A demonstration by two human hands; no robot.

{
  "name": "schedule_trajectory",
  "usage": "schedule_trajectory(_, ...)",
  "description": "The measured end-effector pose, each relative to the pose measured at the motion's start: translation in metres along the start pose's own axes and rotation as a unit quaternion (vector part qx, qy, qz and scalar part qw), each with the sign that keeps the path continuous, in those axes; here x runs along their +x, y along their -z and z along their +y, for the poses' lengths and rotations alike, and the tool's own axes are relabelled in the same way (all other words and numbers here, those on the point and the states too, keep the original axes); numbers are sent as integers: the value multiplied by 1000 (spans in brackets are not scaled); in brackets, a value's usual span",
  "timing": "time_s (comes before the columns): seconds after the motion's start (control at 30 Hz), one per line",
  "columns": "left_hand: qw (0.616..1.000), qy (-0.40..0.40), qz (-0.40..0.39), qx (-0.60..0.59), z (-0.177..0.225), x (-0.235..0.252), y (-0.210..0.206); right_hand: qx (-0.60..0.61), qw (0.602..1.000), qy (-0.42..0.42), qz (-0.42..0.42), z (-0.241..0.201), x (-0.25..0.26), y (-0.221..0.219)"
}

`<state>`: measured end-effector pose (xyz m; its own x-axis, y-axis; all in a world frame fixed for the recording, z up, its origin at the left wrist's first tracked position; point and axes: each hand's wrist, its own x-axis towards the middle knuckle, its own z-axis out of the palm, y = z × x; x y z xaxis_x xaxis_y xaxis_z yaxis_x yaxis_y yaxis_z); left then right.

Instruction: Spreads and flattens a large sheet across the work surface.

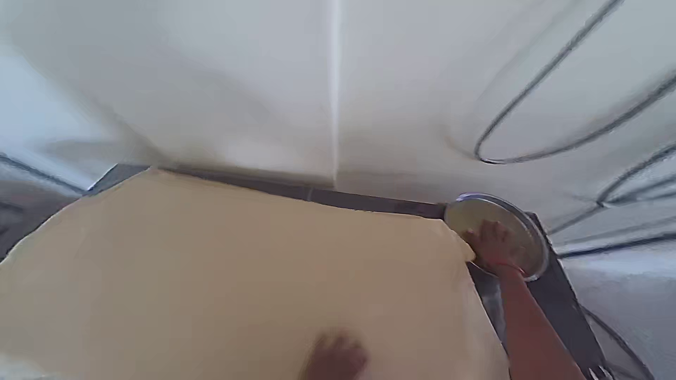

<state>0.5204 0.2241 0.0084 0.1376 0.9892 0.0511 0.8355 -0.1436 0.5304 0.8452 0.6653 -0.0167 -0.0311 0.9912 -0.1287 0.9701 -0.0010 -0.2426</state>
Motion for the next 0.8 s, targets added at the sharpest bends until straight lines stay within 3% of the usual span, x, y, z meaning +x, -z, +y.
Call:
schedule_trajectory(0.13,959,163,100,210,-118,-37,63,-11,998,50,28,2,1,-5)
schedule_trajectory(0.3,909,342,117,206,-240,-133,156,-62,997,49,-1,12,6,-4)
schedule_trajectory(0.43,872,434,150,167,-327,-204,222,44,990,25,132,-23,-40,22)
schedule_trajectory(0.5,855,459,174,166,-363,-213,249,95,974,119,166,-60,-95,21)
schedule_trajectory(0.6,847,478,182,146,-409,-199,282,131,959,233,93,-168,-213,-16)
schedule_trajectory(0.67,856,460,185,150,-438,-186,301,117,953,278,35,-291,-316,-72)
schedule_trajectory(0.73,873,431,170,153,-460,-177,318,12,935,351,55,-423,-411,-136)
schedule_trajectory(0.8,895,398,137,147,-478,-176,330,28,897,438,48,-541,-482,-184)
